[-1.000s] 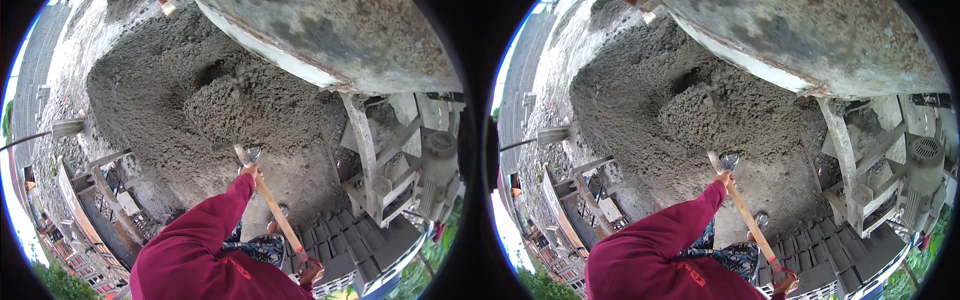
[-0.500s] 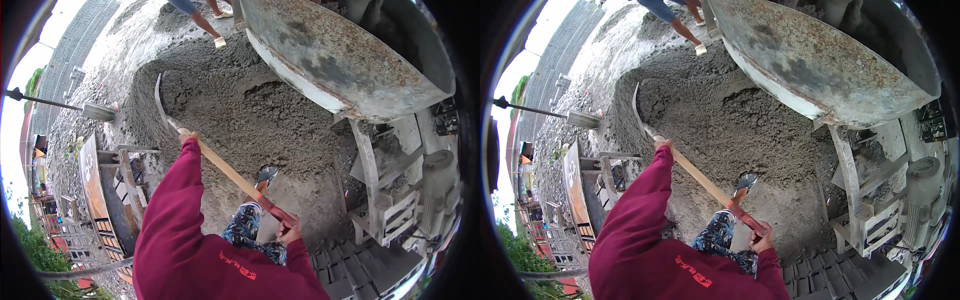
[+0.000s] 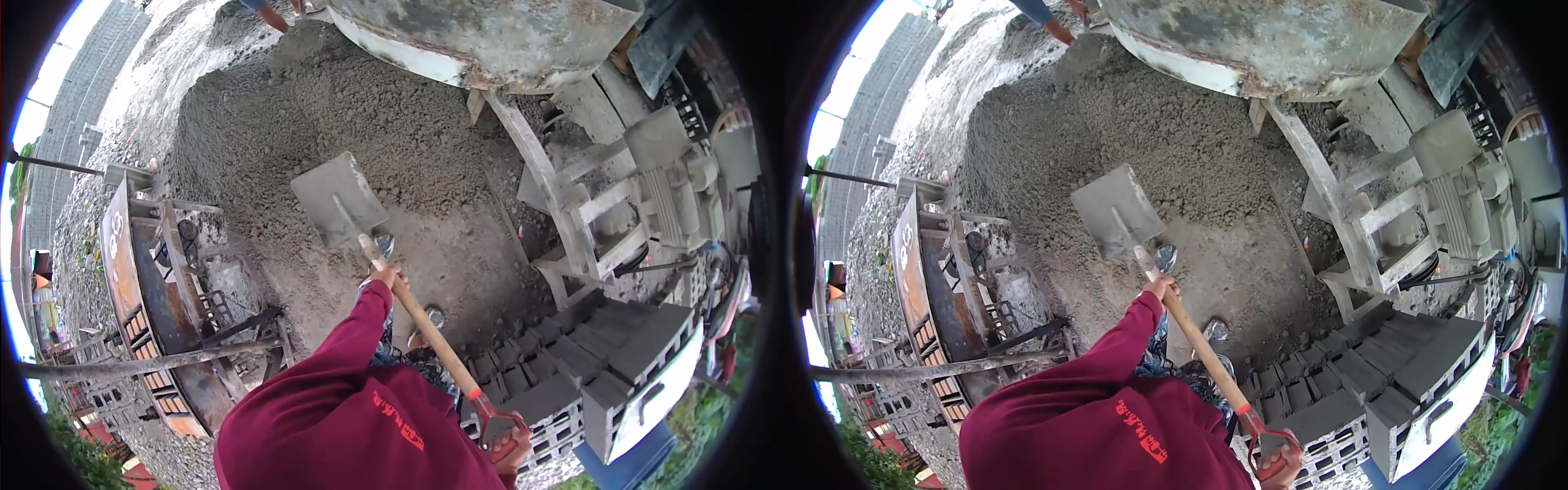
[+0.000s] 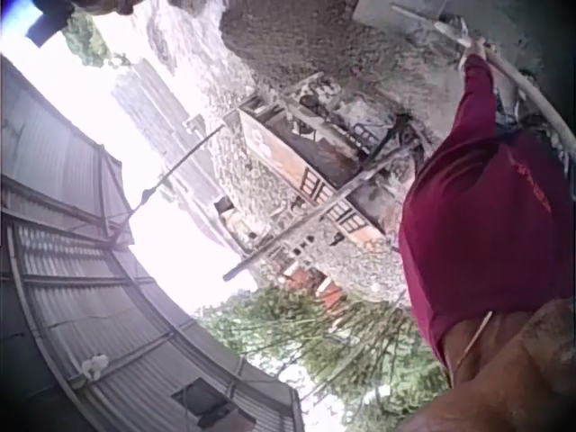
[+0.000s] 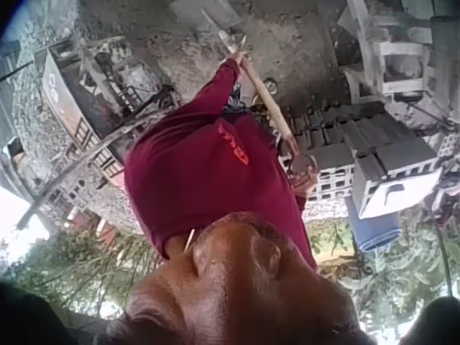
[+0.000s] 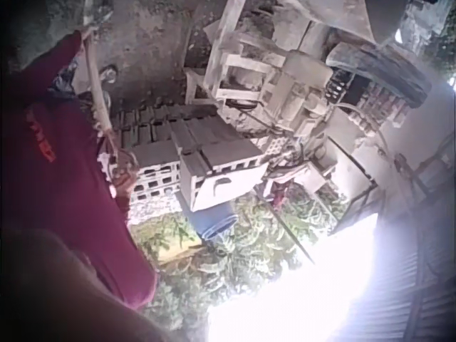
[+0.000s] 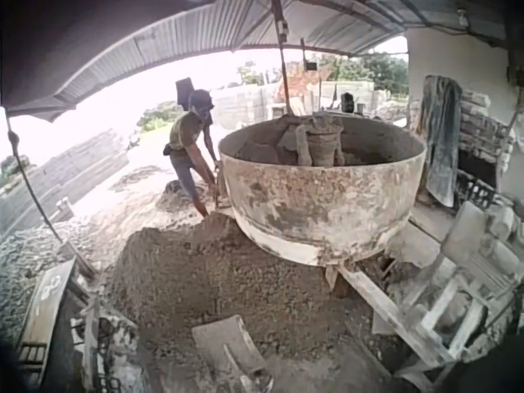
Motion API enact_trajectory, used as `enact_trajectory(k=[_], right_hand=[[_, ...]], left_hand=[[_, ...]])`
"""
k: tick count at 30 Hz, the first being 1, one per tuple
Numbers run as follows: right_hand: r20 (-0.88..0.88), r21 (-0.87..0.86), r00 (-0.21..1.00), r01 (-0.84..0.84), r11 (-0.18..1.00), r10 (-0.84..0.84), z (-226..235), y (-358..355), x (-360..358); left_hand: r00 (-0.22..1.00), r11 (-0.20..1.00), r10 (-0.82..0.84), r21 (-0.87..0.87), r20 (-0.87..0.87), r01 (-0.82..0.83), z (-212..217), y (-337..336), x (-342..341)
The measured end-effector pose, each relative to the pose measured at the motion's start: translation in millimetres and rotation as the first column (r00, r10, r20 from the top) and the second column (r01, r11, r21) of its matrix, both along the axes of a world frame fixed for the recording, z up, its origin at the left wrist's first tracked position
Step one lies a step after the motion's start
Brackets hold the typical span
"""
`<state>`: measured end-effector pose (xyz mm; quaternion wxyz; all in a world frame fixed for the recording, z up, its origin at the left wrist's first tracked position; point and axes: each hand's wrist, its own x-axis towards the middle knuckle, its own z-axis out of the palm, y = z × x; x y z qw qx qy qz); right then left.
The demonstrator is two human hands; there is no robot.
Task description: The person uses a shovel to mix wet concrete material on the ground, pushing and turning the mixture near a large industrial container.
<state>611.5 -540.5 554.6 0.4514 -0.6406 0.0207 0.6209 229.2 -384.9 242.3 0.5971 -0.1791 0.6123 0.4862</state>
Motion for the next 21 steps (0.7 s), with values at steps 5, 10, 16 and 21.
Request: enact_trajectory(k=[5,10,16,21], right_hand=[[-0.024,0.089,0.999,0.045,0.995,-0.043,14.6,5.3,-4.3],[-0.09,-0.085,0.977,0.187,0.979,-0.195,-107.4,145.0,-170.5],[-0.203,0.148,0.966,0.195,0.97,-0.163,-21.7,238.2,-213.1],[-0.147,0.477,0.988,0.115,0.871,-0.05,-73.8,349.4,-263.8]], left_hand=[[0.986,0.991,-0.115,-0.048,0.121,0.122,-4.0,52.2,96.4],[0.966,0.992,-0.123,0.001,0.23,0.126,-13.4,91.6,80.4],[0.933,0.976,-0.215,0.03,0.287,0.216,73.9,171.0,52.9],[0.928,0.96,-0.232,0.223,0.291,0.17,25.1,296.4,-7.8]])
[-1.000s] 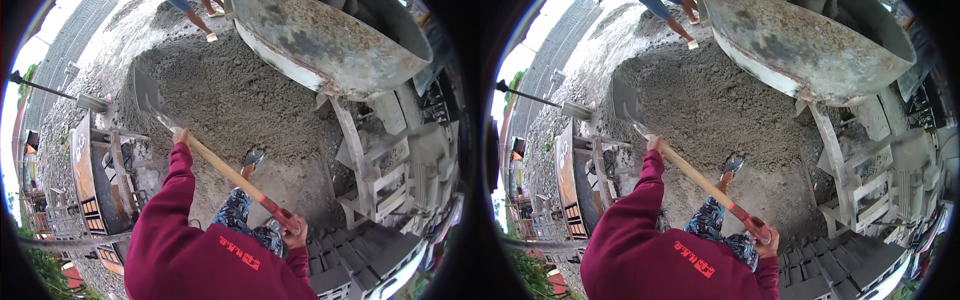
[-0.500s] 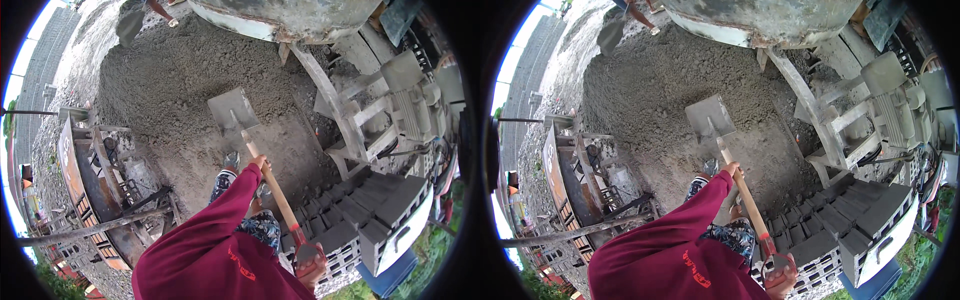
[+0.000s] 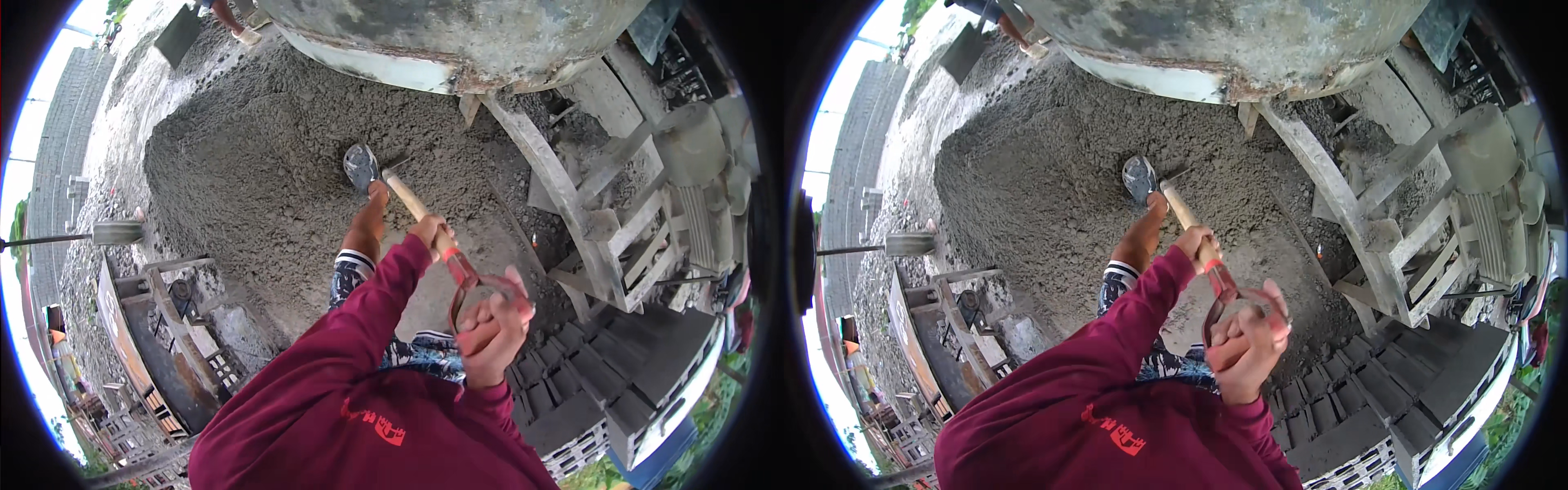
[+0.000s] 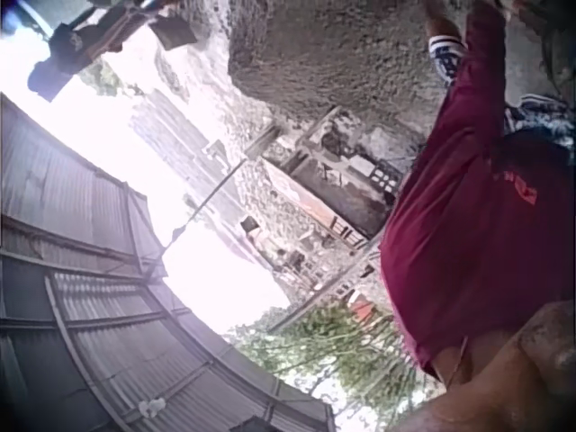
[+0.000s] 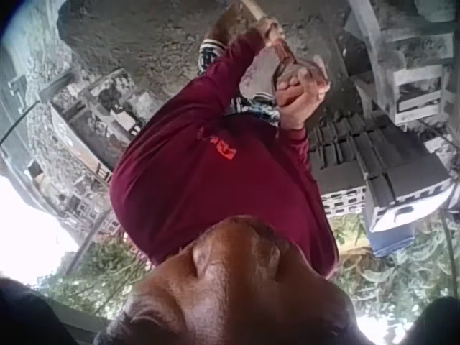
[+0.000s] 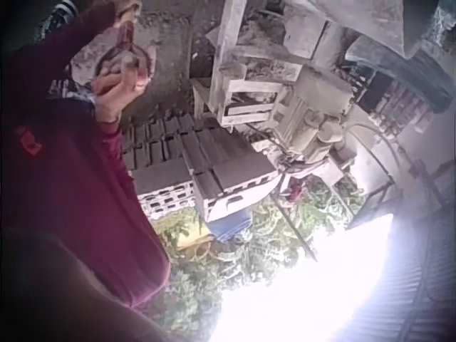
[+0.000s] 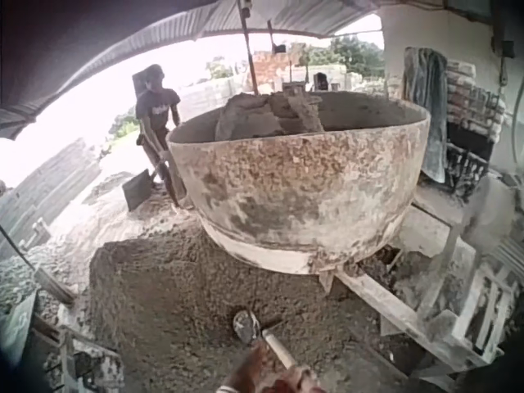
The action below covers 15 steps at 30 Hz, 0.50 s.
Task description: The person uses a shovel to mix wet concrete material on the ground, pushing and turning the mixture near a large industrial container.
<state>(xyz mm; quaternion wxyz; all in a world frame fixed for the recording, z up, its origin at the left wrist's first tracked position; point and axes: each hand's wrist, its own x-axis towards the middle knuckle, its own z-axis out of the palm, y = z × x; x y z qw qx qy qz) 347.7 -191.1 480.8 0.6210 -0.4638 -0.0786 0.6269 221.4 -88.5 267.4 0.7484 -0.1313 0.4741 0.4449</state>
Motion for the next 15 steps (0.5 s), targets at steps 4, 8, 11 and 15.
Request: enact_trajectory(k=[4,8,11,15], right_hand=[[0.104,-0.206,0.991,-0.059,0.977,0.082,-43.6,-10.4,58.6],[0.248,-0.335,0.965,-0.002,0.942,0.09,-108.9,-56.4,88.8],[0.406,-0.254,0.913,0.075,0.964,0.035,-108.5,-50.3,82.8],[0.5,-0.404,0.863,0.167,0.899,0.065,-223.2,-104.4,131.6]], left_hand=[[0.983,0.991,0.117,-0.052,-0.145,-0.125,-51.5,-17.4,37.6],[0.98,0.995,-0.074,-0.08,-0.184,0.061,-76.3,-57.4,38.1],[0.951,0.963,-0.254,-0.137,-0.176,0.231,-101.8,-85.4,-3.1],[0.893,0.892,-0.393,-0.324,-0.217,0.314,-183.7,-82.7,-59.5]])
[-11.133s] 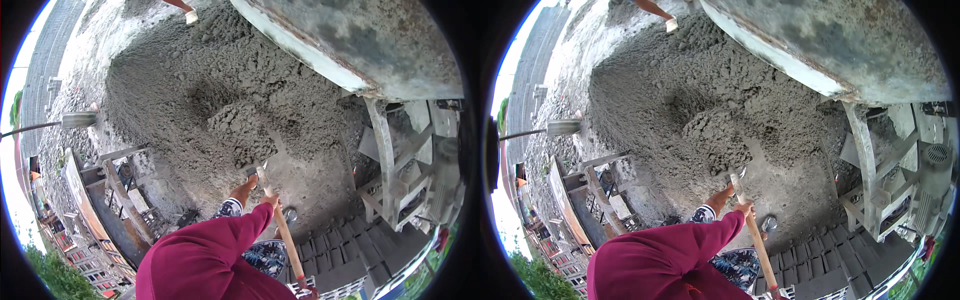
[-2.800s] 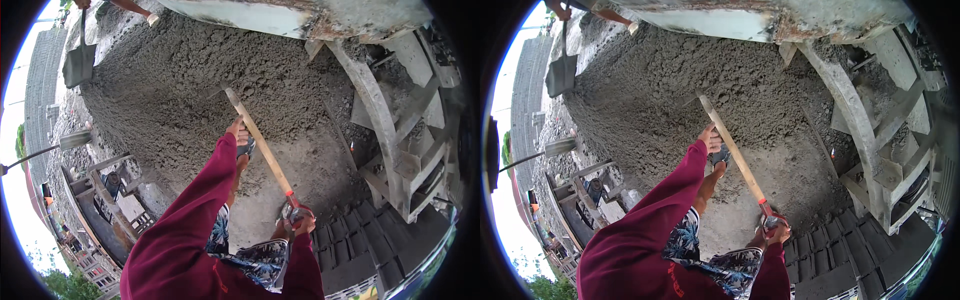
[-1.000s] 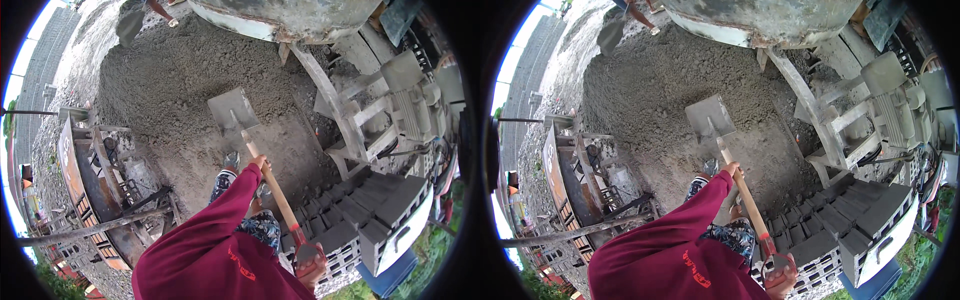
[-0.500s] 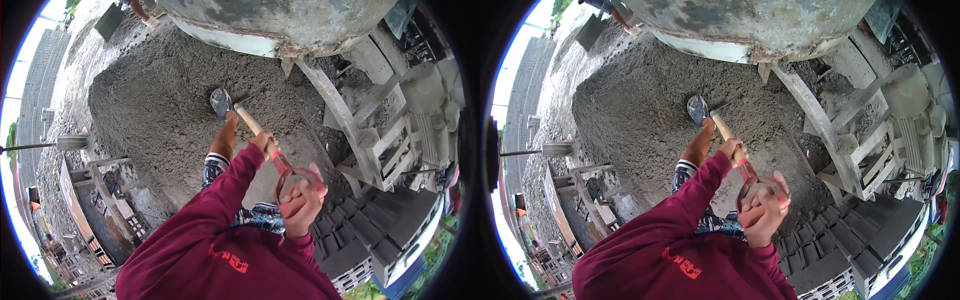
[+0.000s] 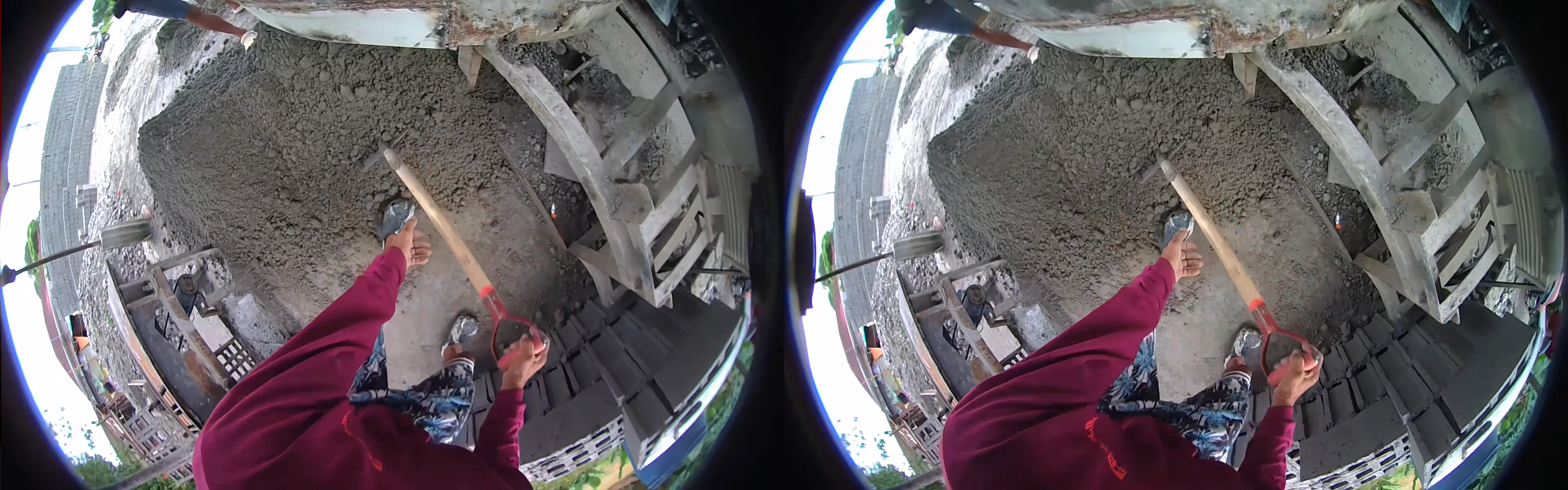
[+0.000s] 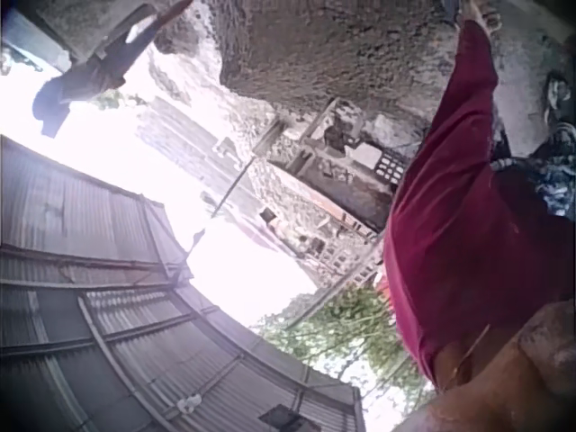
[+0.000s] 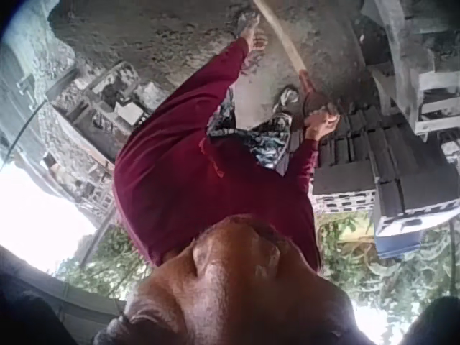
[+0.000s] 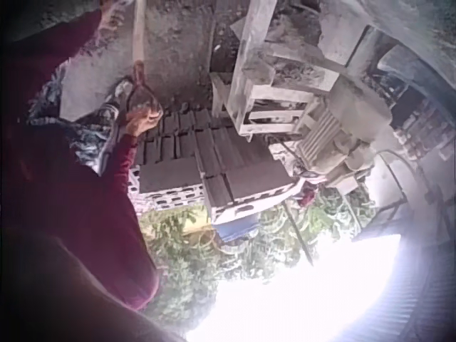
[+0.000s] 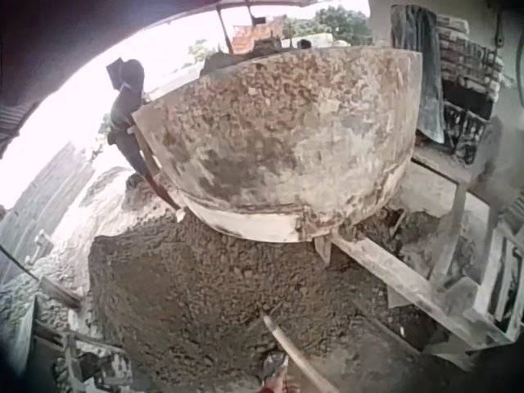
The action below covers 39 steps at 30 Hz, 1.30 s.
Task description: The person uses a shovel to mix wet concrete material on the ground, pushing and turning the mixture near a large industrial container.
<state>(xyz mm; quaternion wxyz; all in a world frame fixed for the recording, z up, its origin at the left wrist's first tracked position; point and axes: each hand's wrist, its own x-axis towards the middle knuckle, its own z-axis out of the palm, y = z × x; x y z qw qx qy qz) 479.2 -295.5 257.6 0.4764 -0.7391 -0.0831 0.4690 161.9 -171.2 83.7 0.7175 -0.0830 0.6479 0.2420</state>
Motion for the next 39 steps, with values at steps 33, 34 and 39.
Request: enact_trajectory(k=[33,34,39], right_hand=[[-0.313,-0.394,0.863,-0.499,0.772,0.398,102.7,48.1,-117.1],[-0.511,-0.457,0.841,-0.441,0.773,0.178,102.8,75.6,-141.3],[-0.859,-0.067,0.459,-0.54,0.839,0.226,68.1,144.5,-265.5]], left_hand=[[0.572,0.746,0.648,0.268,-0.503,-0.61,176.6,21.0,-339.2],[0.485,0.786,0.573,0.277,-0.661,-0.552,199.9,46.7,-350.0],[-0.009,0.91,-0.189,-0.172,-0.982,-0.377,238.3,47.3,-522.7]])
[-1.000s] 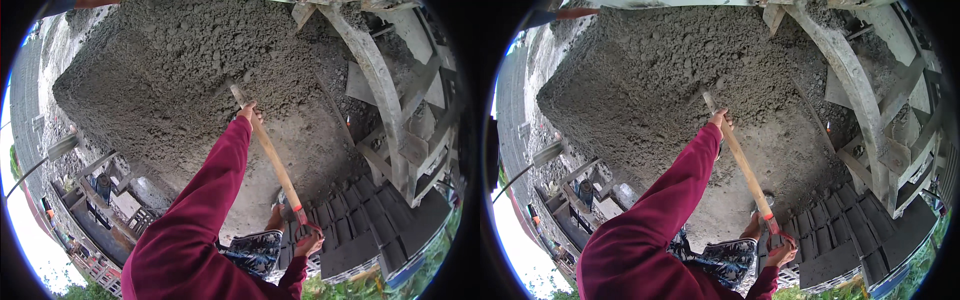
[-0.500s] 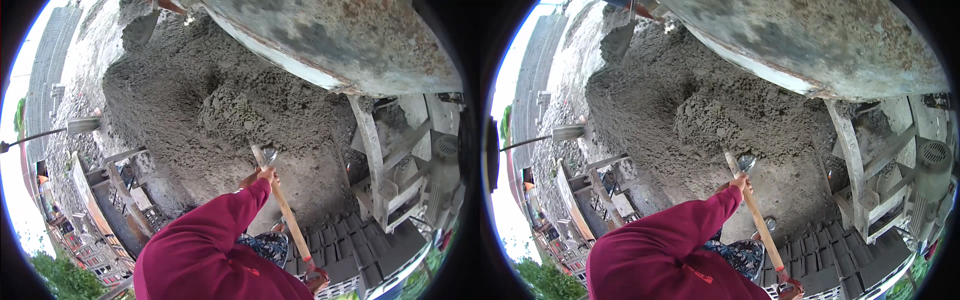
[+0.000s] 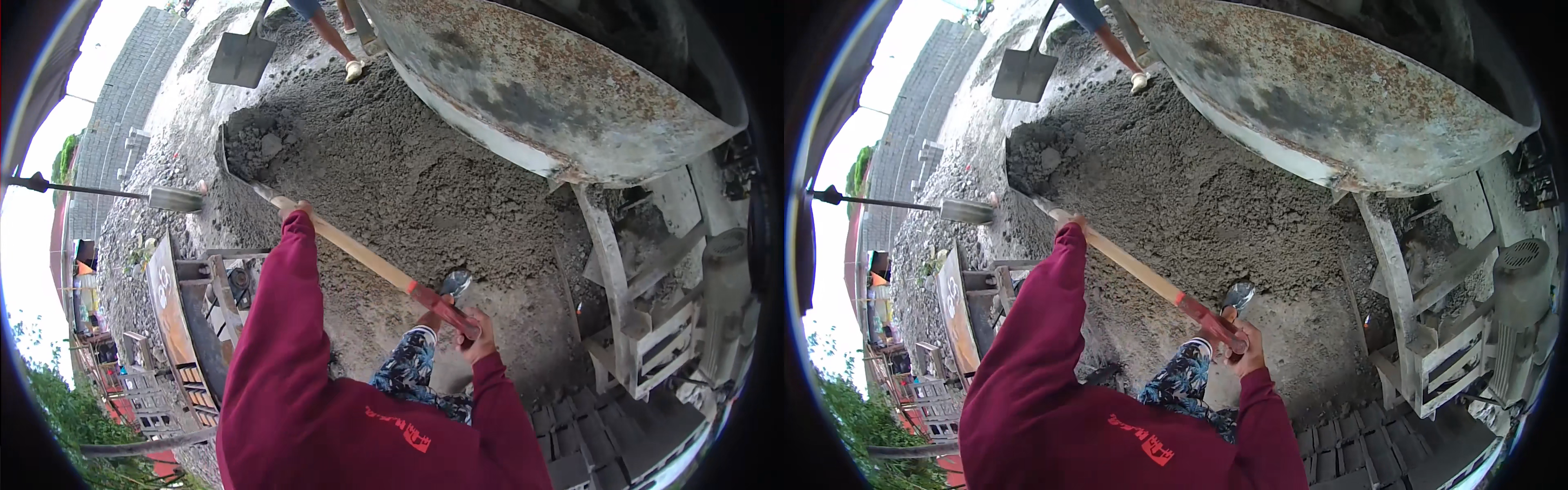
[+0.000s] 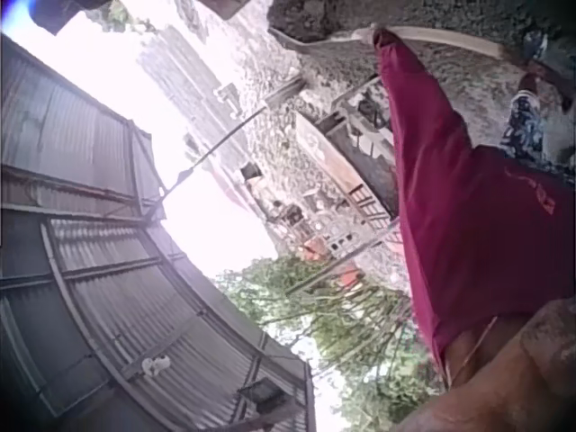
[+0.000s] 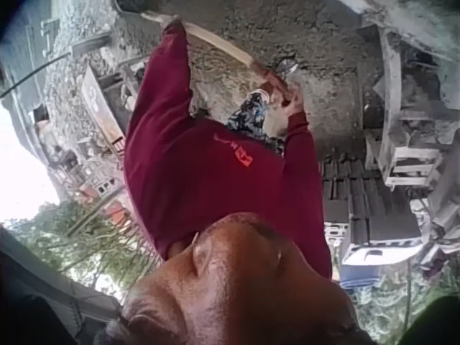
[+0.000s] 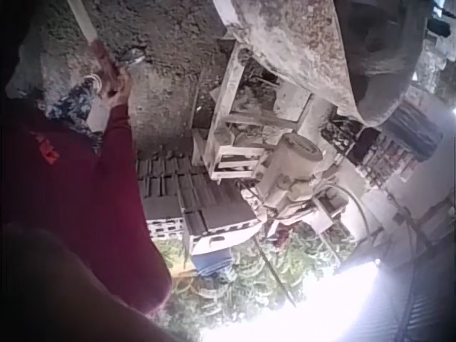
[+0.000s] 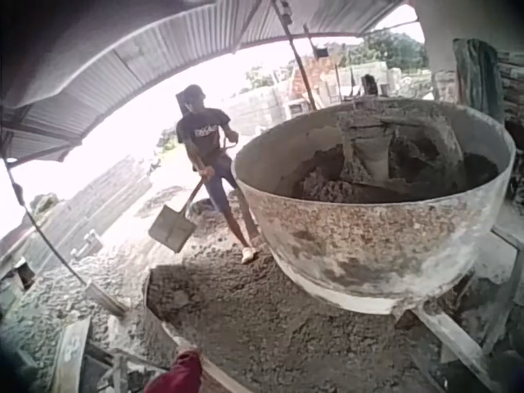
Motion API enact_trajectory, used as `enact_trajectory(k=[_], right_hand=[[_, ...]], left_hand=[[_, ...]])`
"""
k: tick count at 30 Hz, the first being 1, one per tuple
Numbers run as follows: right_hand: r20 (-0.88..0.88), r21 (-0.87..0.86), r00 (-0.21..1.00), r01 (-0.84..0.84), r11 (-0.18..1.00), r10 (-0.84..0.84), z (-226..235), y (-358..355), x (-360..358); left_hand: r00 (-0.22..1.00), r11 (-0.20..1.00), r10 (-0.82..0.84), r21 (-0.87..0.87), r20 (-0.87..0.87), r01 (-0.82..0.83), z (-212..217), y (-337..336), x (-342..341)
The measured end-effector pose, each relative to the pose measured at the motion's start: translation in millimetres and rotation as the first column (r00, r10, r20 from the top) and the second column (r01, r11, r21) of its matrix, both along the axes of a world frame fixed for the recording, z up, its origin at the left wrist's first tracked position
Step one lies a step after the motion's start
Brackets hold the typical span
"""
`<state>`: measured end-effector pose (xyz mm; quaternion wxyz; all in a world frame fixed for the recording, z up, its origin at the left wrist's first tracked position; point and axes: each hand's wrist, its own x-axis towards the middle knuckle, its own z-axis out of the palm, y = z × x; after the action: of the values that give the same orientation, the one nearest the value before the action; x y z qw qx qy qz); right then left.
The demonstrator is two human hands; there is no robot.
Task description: The person uses a shovel to mix wet concrete material on the ground, pushing and turning the mixture near a large industrial container.
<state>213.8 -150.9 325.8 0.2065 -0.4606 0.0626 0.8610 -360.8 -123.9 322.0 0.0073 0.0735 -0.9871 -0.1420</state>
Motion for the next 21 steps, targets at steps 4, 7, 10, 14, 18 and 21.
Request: enact_trajectory(k=[4,7,10,14,18,21], right_hand=[[0.083,0.069,0.995,0.053,0.996,-0.059,46.6,-1.6,80.0],[0.025,0.152,0.975,0.215,0.965,-0.222,71.0,-81.0,167.2],[0.232,0.126,0.941,0.221,0.967,-0.245,103.8,-196.4,297.8],[0.426,0.227,0.815,0.325,0.918,-0.393,193.2,-335.0,415.0],[0.474,0.337,0.677,0.451,0.826,-0.563,250.0,-415.8,471.6],[0.344,0.39,0.672,0.533,0.75,-0.656,257.3,-396.2,445.4]], left_hand=[[0.966,0.955,-0.093,0.297,0.24,0.018,15.9,-12.7,127.3],[0.918,0.75,-0.195,0.656,0.346,-0.088,-7.4,-123.6,199.0],[0.756,0.346,-0.305,0.807,0.58,-0.479,-43.2,-203.3,351.1],[0.393,0.576,-0.355,0.529,0.848,-0.623,-59.8,-240.8,567.6],[0.123,0.739,-0.449,0.445,0.885,-0.506,-73.9,-229.9,723.7],[0.03,0.779,-0.465,0.424,0.885,-0.462,-90.9,-198.6,758.9]])
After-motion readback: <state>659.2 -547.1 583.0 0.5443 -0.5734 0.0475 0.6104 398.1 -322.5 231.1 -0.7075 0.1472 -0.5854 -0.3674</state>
